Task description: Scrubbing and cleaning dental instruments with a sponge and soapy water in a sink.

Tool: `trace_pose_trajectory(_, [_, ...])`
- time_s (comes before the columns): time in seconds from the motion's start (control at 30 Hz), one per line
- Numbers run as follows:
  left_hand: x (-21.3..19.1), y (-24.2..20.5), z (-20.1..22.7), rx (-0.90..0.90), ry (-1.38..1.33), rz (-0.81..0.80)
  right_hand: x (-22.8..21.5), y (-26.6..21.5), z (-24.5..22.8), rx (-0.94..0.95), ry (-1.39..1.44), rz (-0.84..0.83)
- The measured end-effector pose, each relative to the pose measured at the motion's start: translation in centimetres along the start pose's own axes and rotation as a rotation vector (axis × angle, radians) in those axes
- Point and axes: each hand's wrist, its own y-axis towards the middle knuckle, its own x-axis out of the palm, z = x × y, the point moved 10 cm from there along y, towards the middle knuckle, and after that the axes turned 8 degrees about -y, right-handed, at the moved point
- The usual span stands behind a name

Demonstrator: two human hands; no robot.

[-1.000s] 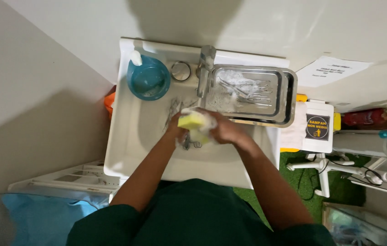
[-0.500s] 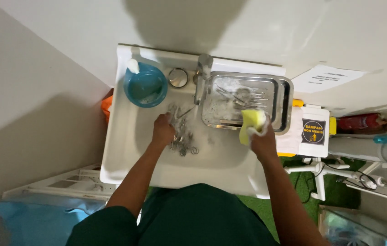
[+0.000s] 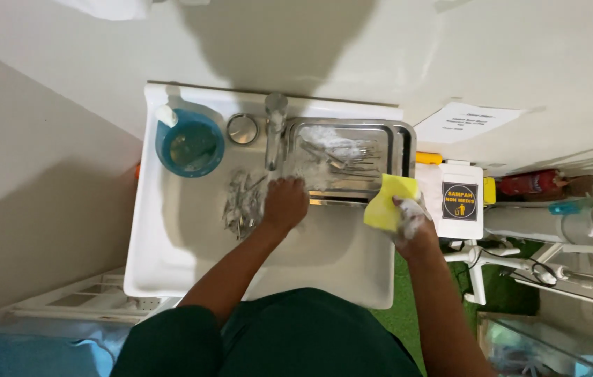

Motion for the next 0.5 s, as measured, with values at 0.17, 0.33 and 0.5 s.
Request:
trace_pose_trajectory(0.17, [-1.8, 7.4, 2.5, 0.358, 0.094, 0.501, -1.5, 5.7, 0.9, -0.153, 0.087, -0.220])
trace_pose_trajectory(0.33, [2.3, 13.0, 2.1, 0.360, 0.200, 0.111, -0.2, 2.5, -1.4, -0.111, -0.024, -0.195])
trace_pose_trajectory(0.5, [1.0, 11.4, 2.4, 0.339, 0.263, 0.025, 1.6, 2.6, -2.1, -0.118, 0.002, -0.213])
